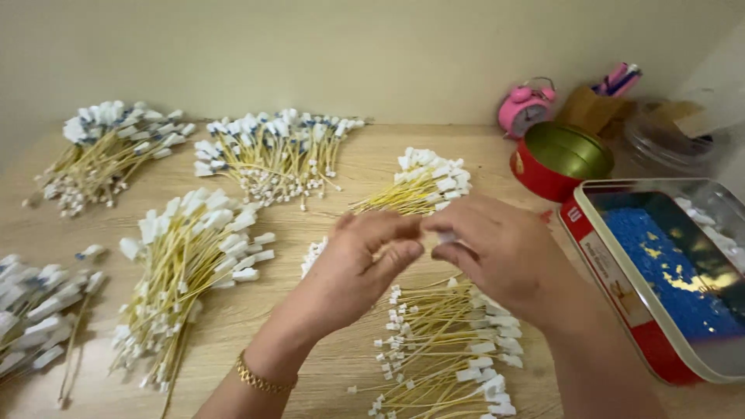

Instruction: Assembling small white plastic connectors onto yellow wires at a wooden desk.

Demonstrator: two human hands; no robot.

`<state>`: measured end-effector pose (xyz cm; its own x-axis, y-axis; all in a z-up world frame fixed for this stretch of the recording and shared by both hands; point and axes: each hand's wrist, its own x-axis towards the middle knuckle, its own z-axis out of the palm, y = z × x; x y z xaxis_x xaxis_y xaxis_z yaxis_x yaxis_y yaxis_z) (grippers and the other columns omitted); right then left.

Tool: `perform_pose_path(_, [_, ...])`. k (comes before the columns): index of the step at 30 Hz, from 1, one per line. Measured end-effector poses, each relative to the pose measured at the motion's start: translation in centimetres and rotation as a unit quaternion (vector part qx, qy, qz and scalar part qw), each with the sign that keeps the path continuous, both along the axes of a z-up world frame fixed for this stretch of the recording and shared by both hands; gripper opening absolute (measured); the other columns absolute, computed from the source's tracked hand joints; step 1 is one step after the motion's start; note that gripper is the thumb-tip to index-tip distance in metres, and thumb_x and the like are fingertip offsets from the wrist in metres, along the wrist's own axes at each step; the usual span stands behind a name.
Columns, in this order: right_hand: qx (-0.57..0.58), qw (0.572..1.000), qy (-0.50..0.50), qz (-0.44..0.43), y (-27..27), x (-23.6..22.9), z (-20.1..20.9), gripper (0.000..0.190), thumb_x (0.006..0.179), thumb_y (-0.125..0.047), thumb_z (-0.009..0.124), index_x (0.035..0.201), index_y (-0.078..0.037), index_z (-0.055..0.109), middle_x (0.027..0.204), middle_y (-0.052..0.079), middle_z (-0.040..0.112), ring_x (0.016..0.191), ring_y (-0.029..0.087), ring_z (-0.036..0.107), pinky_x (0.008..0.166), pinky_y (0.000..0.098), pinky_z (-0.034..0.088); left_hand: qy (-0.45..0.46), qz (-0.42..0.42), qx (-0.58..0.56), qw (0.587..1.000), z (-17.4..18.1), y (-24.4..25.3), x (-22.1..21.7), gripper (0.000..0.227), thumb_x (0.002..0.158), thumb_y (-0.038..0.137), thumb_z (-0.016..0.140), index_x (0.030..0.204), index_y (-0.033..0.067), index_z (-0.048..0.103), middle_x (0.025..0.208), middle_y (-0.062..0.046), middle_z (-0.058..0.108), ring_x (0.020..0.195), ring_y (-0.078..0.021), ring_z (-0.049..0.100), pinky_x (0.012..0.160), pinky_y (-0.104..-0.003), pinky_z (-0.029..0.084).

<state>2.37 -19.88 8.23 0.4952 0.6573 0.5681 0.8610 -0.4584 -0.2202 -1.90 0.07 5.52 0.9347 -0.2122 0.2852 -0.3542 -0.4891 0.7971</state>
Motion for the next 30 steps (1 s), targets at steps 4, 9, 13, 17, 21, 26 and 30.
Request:
perform_pose_path(4, [0.015, 1.000, -0.006, 0.005, 0.4, -1.3, 0.6, 0.038, 0.071, -0.005, 0.080, 0.108, -0.007, 0.070, 0.096, 0.004, 0.074, 0.077, 0.018, 0.068, 0.064, 0.0306, 0.052, 0.193, 0.030, -0.109, 0.975, 0.5, 0.2, -0.3, 0.019, 0.090, 0.019, 0.072, 0.102, 0.0091, 0.084, 0.081, -0.003, 0.078, 0.061, -0.0077, 0.061, 0.053, -0.021, 0.050])
perform_pose_path(9, [0.027, 0.999, 0.014, -0.018, -1.3, 0.1, 0.7, 0.038, 0.072, -0.004, 0.081, 0.108, -0.005, 0.069, 0.093, 0.004, 0.073, 0.069, 0.014, 0.064, 0.059, 0.0269, 0.052, 0.239, 0.038, -0.104, 0.965, -0.1, 1.5, 0.8, 0.018, 0.093, 0.021, 0.070, 0.096, 0.0071, 0.082, 0.077, -0.007, 0.076, 0.049, -0.0074, 0.047, 0.042, -0.019, 0.039])
perform_pose_path(13, [0.001, 0.992, 0.026, -0.125, -3.3, 1.3, 1.0, 0.033, 0.077, -0.007, 0.080, 0.109, -0.005, 0.072, 0.091, 0.006, 0.074, 0.062, 0.014, 0.061, 0.052, 0.0265, 0.048, 0.268, 0.059, -0.061, 0.960, 0.2, 2.7, 1.1, 0.020, 0.096, 0.020, 0.068, 0.100, 0.0066, 0.083, 0.076, -0.006, 0.071, 0.052, -0.0087, 0.049, 0.044, -0.018, 0.040])
perform_pose_path(17, [-0.023, 0.990, 0.035, -0.138, -1.9, 1.8, -0.5, 0.026, 0.079, -0.020, 0.079, 0.104, -0.012, 0.076, 0.110, 0.005, 0.073, 0.086, 0.017, 0.066, 0.071, 0.0319, 0.052, 0.226, 0.084, -0.060, 0.969, -0.7, 1.9, 1.3, 0.019, 0.095, 0.021, 0.068, 0.099, 0.0084, 0.082, 0.071, -0.004, 0.071, 0.047, -0.0064, 0.045, 0.040, -0.017, 0.037])
perform_pose_path(21, [0.004, 0.985, 0.169, -0.045, 1.3, 1.7, -2.2, 0.021, 0.086, -0.019, 0.071, 0.105, -0.012, 0.077, 0.095, 0.003, 0.079, 0.067, 0.010, 0.069, 0.056, 0.0207, 0.056, 0.151, 0.072, -0.099, 0.981, -1.5, 1.1, 1.0, 0.018, 0.092, 0.020, 0.072, 0.088, 0.0062, 0.083, 0.072, -0.001, 0.070, 0.056, -0.0074, 0.052, 0.048, -0.022, 0.041])
perform_pose_path(26, [0.077, 0.960, 0.265, -0.045, 1.5, 1.6, -3.4, 0.009, 0.092, -0.016, 0.072, 0.096, -0.011, 0.078, 0.070, 0.007, 0.069, 0.065, 0.020, 0.069, 0.064, 0.0331, 0.056, 0.084, 0.035, -0.178, 0.980, -4.3, 1.8, 1.6, 0.017, 0.093, 0.020, 0.071, 0.102, 0.0092, 0.081, 0.082, -0.004, 0.077, 0.083, -0.0106, 0.065, 0.077, -0.029, 0.056])
perform_pose_path(30, [0.129, 0.931, 0.336, -0.069, 1.1, 2.0, -4.2, 0.009, 0.092, -0.012, 0.071, 0.090, -0.007, 0.078, 0.059, 0.005, 0.061, 0.055, 0.013, 0.060, 0.054, 0.0285, 0.051, 0.089, 0.037, -0.244, 0.965, -5.6, 1.8, 2.5, 0.021, 0.089, 0.019, 0.077, 0.108, 0.0088, 0.081, 0.087, -0.004, 0.080, 0.085, -0.0093, 0.069, 0.080, -0.027, 0.057])
